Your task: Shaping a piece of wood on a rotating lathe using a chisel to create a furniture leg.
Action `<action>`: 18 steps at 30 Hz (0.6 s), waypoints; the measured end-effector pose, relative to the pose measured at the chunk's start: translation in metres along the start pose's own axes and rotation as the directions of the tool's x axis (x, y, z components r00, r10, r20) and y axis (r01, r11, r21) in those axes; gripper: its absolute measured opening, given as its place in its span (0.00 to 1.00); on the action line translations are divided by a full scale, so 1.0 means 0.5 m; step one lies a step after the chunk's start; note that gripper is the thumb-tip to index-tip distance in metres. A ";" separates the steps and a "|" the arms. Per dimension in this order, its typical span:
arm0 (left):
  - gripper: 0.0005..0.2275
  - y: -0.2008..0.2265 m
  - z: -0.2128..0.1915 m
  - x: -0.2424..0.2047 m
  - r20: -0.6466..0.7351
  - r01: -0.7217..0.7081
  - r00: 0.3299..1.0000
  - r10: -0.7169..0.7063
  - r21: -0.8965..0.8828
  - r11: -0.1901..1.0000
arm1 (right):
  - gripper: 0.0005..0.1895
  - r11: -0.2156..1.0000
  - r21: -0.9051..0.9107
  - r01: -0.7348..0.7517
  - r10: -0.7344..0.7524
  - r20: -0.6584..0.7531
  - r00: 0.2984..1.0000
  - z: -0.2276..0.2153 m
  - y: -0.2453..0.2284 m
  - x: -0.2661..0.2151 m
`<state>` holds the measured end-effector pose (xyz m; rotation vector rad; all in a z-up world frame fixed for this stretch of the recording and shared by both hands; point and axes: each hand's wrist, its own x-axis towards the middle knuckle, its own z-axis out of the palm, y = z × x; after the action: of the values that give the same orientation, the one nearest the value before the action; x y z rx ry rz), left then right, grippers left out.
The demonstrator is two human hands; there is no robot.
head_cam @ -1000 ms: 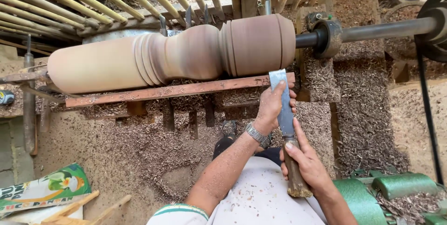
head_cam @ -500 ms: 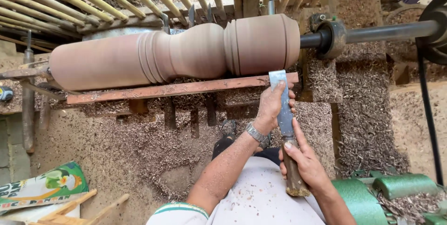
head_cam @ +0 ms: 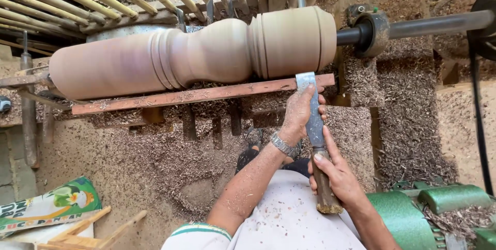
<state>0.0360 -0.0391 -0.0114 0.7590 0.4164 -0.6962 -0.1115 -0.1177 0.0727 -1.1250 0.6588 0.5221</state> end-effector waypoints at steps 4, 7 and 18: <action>0.16 0.001 -0.005 -0.002 0.012 -0.007 1.000 0.007 -0.011 1.000 | 0.44 1.000 -0.006 -0.015 0.015 -0.006 1.000 0.005 0.000 -0.001; 0.15 0.011 -0.002 -0.006 0.003 -0.007 1.000 0.007 0.011 1.000 | 0.44 1.000 -0.009 -0.019 0.019 -0.008 1.000 0.008 0.002 -0.001; 0.14 0.011 -0.021 -0.004 0.017 -0.004 1.000 0.004 -0.030 1.000 | 0.43 0.999 0.025 -0.045 0.045 -0.022 0.999 0.022 0.010 0.005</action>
<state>0.0376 -0.0276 -0.0147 0.7256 0.4089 -0.6907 -0.1107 -0.1058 0.0710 -1.0964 0.7097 0.5393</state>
